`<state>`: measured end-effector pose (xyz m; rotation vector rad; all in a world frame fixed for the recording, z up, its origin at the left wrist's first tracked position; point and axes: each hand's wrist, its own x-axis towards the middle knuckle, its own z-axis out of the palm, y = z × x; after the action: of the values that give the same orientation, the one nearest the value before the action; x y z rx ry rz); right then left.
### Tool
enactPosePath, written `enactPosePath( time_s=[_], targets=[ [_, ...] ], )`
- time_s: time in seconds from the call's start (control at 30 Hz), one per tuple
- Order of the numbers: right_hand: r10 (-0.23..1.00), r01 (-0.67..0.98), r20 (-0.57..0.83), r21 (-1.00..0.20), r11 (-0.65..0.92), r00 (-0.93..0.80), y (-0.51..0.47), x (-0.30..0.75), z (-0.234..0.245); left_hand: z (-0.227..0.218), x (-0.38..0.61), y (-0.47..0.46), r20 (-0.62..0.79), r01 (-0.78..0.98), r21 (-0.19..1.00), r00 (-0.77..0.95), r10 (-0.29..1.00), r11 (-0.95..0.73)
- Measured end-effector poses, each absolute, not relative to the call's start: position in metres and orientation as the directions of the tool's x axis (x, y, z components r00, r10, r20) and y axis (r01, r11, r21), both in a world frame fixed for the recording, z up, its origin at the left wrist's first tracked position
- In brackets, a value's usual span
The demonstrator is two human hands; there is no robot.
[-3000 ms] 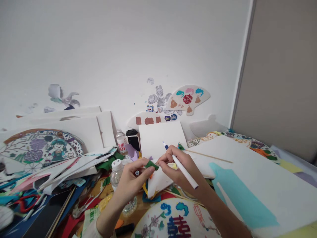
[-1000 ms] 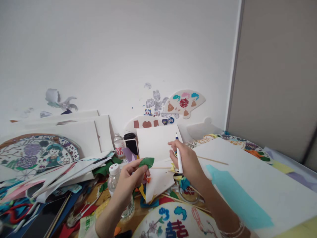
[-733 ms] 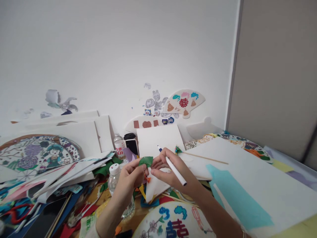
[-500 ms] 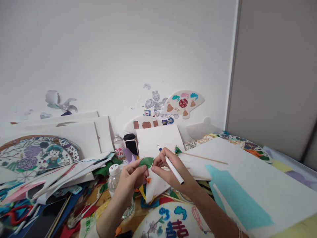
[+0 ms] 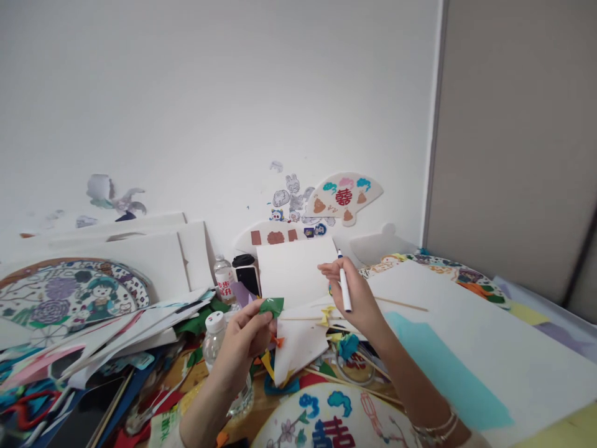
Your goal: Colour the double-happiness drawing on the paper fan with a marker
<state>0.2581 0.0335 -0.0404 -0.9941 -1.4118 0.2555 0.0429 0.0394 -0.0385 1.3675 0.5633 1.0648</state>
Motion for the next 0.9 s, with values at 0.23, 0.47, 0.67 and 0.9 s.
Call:
enactPosePath(
  time_s=[0.23,0.47,0.67,0.9],
  targets=[
    [0.784,0.299,0.620,-0.756,0.582,0.043,0.019,0.244,-0.033,-0.040,0.045,0.041,0.259,-0.179,0.963,0.409,0.875,-0.202],
    [0.854,0.272,0.513,-0.812,0.516,-0.087,0.003,0.227,-0.026,-0.039,0.045,0.036,0.271,-0.123,0.963,0.430,0.861,-0.242],
    [0.847,0.324,0.530,-0.794,0.514,-0.045,0.005,0.224,-0.025,-0.036,0.045,0.038,0.285,-0.112,0.958,0.443,0.850,-0.263],
    [0.853,0.411,0.521,-0.775,0.481,-0.015,0.008,0.225,-0.026,-0.036,0.043,0.037,0.306,-0.069,0.949,0.426,0.852,-0.307]
  ],
)
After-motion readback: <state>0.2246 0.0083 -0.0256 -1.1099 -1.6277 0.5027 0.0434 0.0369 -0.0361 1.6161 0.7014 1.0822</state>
